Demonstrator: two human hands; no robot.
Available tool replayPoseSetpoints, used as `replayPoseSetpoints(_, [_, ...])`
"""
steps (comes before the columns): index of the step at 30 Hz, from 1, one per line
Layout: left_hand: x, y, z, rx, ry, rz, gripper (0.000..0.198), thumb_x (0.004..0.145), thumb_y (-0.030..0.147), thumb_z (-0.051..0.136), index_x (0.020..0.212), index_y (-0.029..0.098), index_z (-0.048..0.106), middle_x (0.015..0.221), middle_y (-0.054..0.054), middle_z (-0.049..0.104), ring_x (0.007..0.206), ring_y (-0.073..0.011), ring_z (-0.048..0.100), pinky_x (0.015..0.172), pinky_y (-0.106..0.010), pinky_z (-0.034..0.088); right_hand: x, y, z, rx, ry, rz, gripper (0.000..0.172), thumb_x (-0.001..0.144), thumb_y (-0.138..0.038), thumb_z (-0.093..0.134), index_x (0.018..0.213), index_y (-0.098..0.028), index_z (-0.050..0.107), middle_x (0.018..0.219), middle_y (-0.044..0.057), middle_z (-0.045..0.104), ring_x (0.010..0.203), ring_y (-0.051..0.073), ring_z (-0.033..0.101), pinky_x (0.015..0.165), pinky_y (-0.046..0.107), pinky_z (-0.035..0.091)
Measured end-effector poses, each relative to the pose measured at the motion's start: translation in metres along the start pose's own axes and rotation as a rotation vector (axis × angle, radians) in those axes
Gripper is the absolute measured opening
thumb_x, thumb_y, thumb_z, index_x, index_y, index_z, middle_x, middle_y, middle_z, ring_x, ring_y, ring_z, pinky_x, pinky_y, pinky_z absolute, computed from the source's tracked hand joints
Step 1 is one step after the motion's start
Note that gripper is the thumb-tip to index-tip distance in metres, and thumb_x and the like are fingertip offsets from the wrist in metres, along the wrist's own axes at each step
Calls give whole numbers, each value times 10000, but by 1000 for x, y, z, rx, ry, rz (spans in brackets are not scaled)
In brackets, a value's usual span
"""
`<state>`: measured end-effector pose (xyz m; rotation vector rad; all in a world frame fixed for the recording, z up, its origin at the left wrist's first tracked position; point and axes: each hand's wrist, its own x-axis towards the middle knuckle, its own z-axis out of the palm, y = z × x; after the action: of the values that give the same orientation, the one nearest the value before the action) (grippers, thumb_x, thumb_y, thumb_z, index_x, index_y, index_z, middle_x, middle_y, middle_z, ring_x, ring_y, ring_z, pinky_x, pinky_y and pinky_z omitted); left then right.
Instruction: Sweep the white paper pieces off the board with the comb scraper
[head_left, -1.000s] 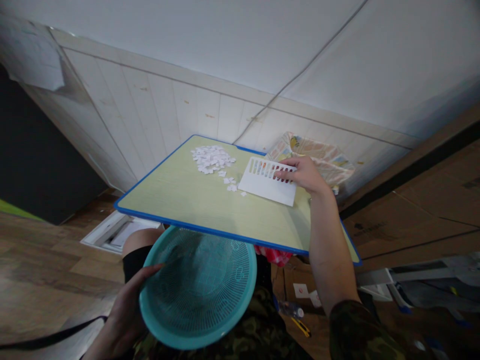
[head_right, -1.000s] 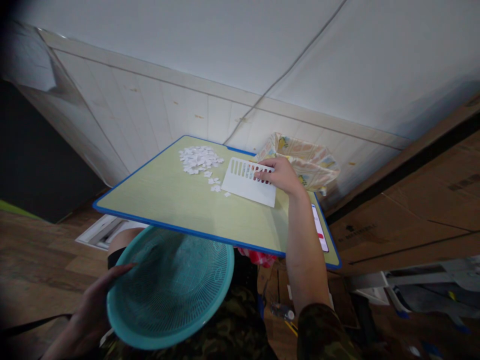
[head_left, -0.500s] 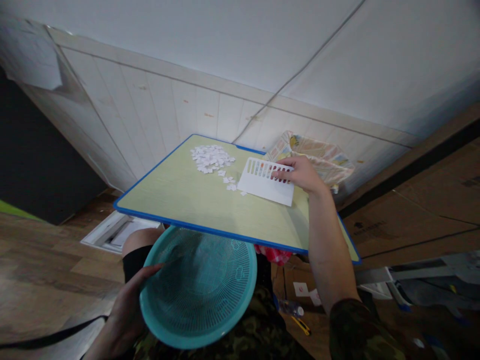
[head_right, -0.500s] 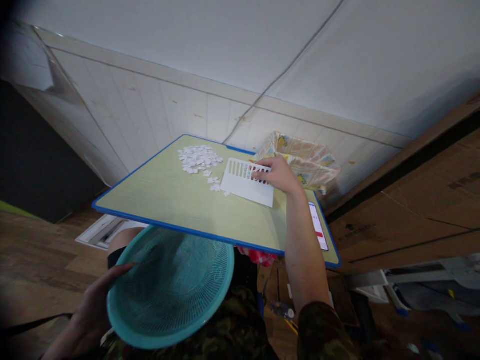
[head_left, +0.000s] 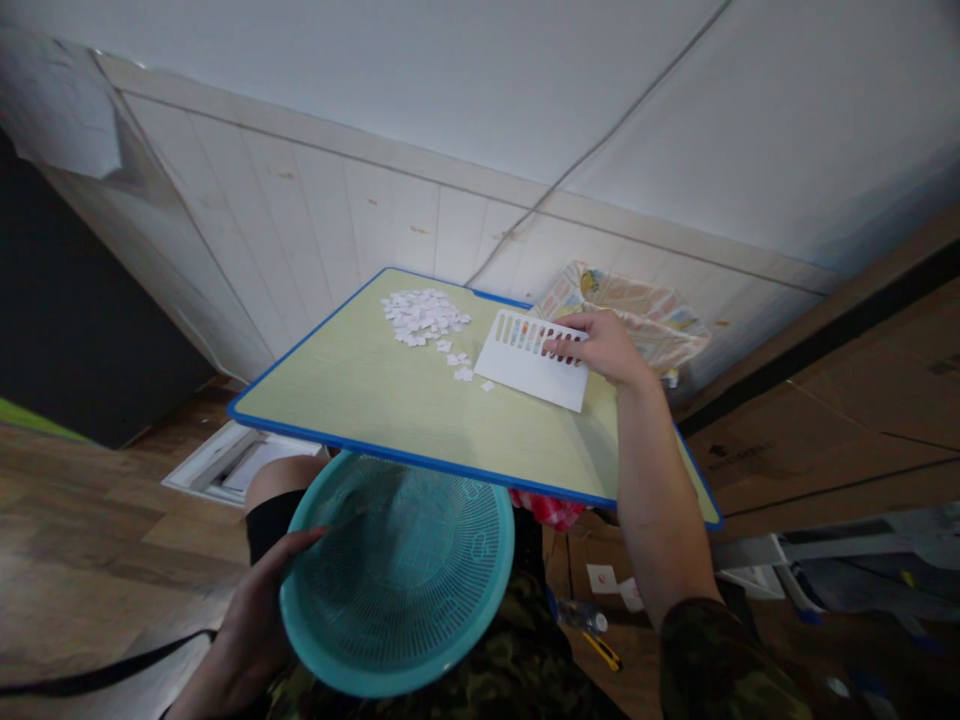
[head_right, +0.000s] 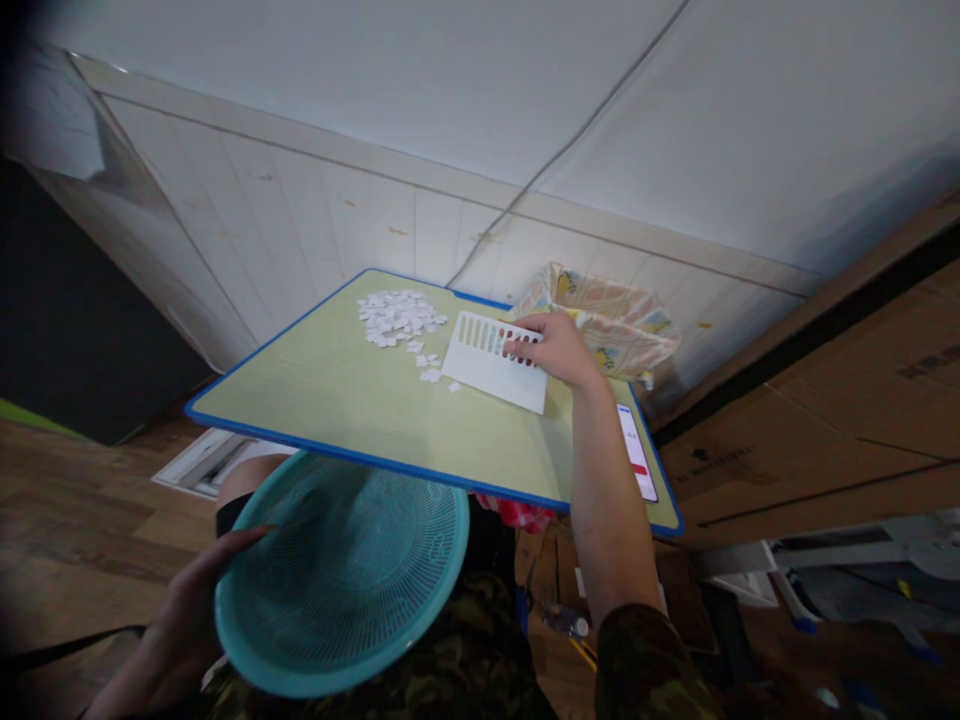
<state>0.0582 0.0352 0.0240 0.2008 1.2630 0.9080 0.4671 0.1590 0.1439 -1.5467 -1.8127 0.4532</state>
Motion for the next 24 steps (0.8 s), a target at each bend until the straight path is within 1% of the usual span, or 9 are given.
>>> replayPoseSetpoints(3, [2,0,0,6,0,-18,187,775,91,581,653,110,722,534,-99,725,430,-230,662,463,-342,586,2,-1,8,-14,-18,-35,370,683,-388,739,960,-144,769,747,50,728,617,181,627,551,262,464])
replayPoseSetpoints(7, [3,-1,-3,-10,-7,-18,217,797,97,567,647,99,725,528,-111,720,422,-236,659,454,-345,580,3,-1,12,18,-31,-60,384,683,-391,739,975,-142,765,801,52,740,650,183,634,573,263,477])
replayPoseSetpoints(9, [4,-2,-4,-18,-26,-22,216,801,99,568,656,101,728,542,-114,726,427,-238,661,452,-346,578,4,1,11,30,-6,-50,395,676,-391,744,984,-145,764,809,53,742,655,187,638,567,262,477])
replayPoseSetpoints(12, [5,-3,-6,-22,-34,-20,206,797,102,585,648,102,727,516,-101,713,398,-220,642,422,-320,563,5,4,12,40,12,-14,395,668,-394,748,971,-141,766,765,53,736,618,184,631,537,260,467])
replayPoseSetpoints(17, [4,-2,-3,-18,-40,-25,194,794,103,588,675,98,740,568,-116,737,456,-243,674,487,-354,590,6,2,15,80,10,-40,390,663,-386,759,968,-144,766,795,55,741,639,181,638,550,256,475])
replayPoseSetpoints(21, [1,0,1,-23,-9,-24,246,801,94,568,608,108,721,486,-93,697,391,-211,637,409,-297,552,5,4,13,106,28,-12,383,657,-388,763,949,-139,768,769,58,738,615,183,639,526,254,468])
replayPoseSetpoints(24, [1,1,1,-20,-12,-35,241,804,104,569,617,113,721,495,-98,703,396,-219,642,421,-311,561,5,6,13,99,15,7,392,647,-380,769,959,-141,767,760,57,737,607,186,639,523,260,471])
